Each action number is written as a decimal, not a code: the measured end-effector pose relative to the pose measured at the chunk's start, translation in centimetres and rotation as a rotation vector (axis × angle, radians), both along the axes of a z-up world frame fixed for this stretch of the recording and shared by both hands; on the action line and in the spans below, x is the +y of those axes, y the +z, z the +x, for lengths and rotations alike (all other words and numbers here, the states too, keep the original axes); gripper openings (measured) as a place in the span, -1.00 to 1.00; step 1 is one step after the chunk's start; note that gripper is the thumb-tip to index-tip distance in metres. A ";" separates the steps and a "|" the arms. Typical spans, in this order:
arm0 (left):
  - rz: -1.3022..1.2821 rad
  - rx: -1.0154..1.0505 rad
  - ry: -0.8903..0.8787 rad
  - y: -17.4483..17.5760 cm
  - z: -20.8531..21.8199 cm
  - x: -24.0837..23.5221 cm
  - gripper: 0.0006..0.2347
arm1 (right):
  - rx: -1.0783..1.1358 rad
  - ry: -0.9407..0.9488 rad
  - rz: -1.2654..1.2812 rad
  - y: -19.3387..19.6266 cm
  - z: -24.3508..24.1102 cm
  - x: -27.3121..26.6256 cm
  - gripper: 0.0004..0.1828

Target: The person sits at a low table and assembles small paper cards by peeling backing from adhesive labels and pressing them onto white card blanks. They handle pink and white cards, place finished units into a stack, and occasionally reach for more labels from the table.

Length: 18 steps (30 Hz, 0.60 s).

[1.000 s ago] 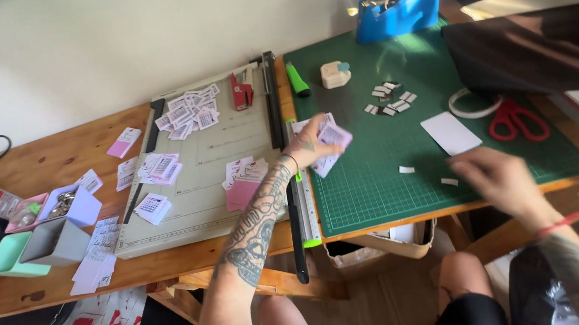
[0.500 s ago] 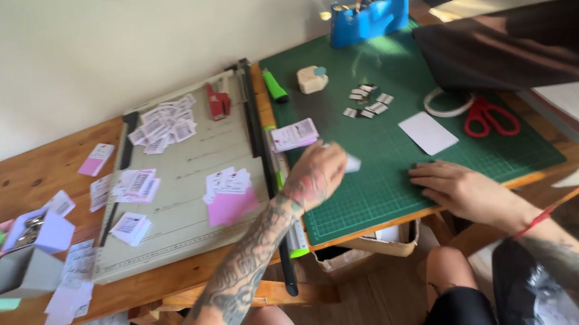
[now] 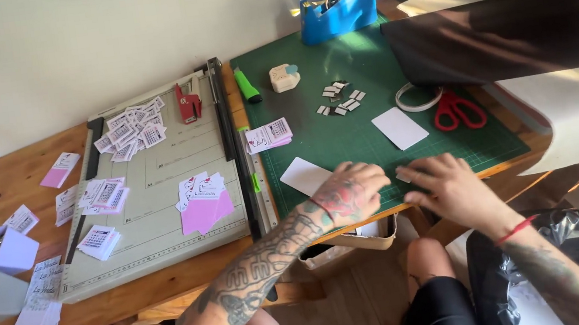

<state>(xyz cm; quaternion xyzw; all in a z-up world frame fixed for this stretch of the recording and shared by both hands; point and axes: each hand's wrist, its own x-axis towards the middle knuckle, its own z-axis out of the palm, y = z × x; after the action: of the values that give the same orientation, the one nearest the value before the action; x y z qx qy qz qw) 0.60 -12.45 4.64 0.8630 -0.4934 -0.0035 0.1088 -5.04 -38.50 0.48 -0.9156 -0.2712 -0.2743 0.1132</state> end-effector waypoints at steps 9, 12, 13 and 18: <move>-0.371 -0.094 0.035 5.4 3.6 6.1 -0.81 | -0.054 0.247 -0.071 -0.9 -2.3 -3.4 -0.67; -0.321 -0.126 0.159 2.9 10.2 6.0 -0.81 | 0.081 0.042 0.086 -0.8 -6.1 -5.5 -0.58; -0.285 -0.227 0.224 1.9 13.0 6.0 -0.82 | 0.188 -0.154 0.209 -0.5 -7.5 -6.4 -0.46; -0.157 -0.107 0.414 -5.3 23.9 5.7 -0.67 | 0.184 -0.268 0.173 -0.3 -9.6 -15.9 -0.51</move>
<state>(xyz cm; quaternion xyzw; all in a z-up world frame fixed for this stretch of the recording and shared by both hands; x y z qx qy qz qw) 24.54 -6.72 -0.61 0.9336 -0.3095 0.1033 0.1479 -14.62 -54.38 0.22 -0.9516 -0.1105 -0.2246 0.1783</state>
